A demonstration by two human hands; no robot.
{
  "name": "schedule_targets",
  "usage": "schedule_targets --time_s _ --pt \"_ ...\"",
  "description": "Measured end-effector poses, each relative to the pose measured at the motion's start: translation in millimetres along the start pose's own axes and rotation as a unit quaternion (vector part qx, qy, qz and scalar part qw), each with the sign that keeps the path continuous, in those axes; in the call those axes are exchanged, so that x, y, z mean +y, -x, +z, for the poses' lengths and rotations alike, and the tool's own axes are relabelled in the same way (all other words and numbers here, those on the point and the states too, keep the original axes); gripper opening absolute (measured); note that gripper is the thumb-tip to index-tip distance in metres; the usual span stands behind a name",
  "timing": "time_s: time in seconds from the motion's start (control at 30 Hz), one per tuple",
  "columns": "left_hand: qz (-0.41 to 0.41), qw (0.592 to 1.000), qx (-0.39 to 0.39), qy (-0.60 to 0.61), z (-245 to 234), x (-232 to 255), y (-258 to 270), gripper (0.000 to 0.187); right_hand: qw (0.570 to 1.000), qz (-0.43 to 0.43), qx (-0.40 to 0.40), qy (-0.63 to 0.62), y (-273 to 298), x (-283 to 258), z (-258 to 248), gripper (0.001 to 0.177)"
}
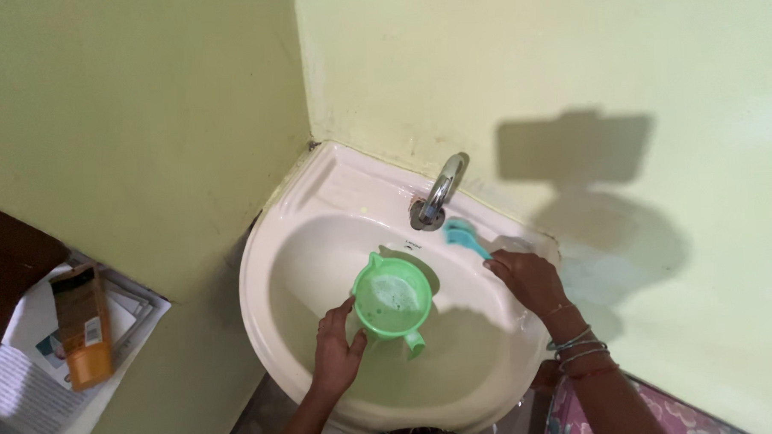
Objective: The person cleans a bathroom sink and faucet using a brush and soapy water from a small green container.
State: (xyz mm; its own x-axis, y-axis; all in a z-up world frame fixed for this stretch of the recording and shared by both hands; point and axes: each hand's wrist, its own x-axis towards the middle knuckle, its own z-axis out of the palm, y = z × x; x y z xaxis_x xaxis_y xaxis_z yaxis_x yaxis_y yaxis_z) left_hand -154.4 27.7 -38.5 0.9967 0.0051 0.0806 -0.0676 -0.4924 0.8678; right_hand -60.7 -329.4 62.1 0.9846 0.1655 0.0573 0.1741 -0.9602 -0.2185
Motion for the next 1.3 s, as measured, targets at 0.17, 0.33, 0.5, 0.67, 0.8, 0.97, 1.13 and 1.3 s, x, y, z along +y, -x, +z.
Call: schedule_targets --time_s 0.17,0.33,0.5,0.67,0.8,0.97,1.13,1.3 --pt "0.004 1.000 -0.001 0.008 2 -2 -1 0.068 0.995 -0.101 -0.022 -0.006 -29 -28 0 0.034" --pt "0.007 1.000 0.007 0.003 1 -3 -1 0.066 0.996 -0.070 -0.035 0.042 -42 -45 19 0.032" --pt "0.019 1.000 0.013 0.010 0 -5 -1 0.067 0.988 -0.132 0.076 -0.003 -28 9 40 0.030" --pt "0.004 1.000 0.003 0.003 4 -7 -3 0.067 0.983 -0.119 -0.009 0.136 -32 53 33 0.030" --pt "0.002 1.000 0.001 -0.001 5 -8 -3 0.068 0.982 -0.181 0.046 0.015 -37 19 37 0.033" --pt "-0.005 1.000 -0.013 -0.006 5 -8 -3 0.068 0.993 -0.109 -0.032 0.044 -57 -29 49 0.032" --pt "-0.009 1.000 -0.008 0.004 3 -6 -2 0.067 0.990 -0.143 0.014 -0.007 -51 -11 53 0.030" --pt "-0.006 1.000 -0.006 0.015 4 -9 -2 0.068 0.992 -0.114 0.044 -0.015 -30 48 38 0.027"
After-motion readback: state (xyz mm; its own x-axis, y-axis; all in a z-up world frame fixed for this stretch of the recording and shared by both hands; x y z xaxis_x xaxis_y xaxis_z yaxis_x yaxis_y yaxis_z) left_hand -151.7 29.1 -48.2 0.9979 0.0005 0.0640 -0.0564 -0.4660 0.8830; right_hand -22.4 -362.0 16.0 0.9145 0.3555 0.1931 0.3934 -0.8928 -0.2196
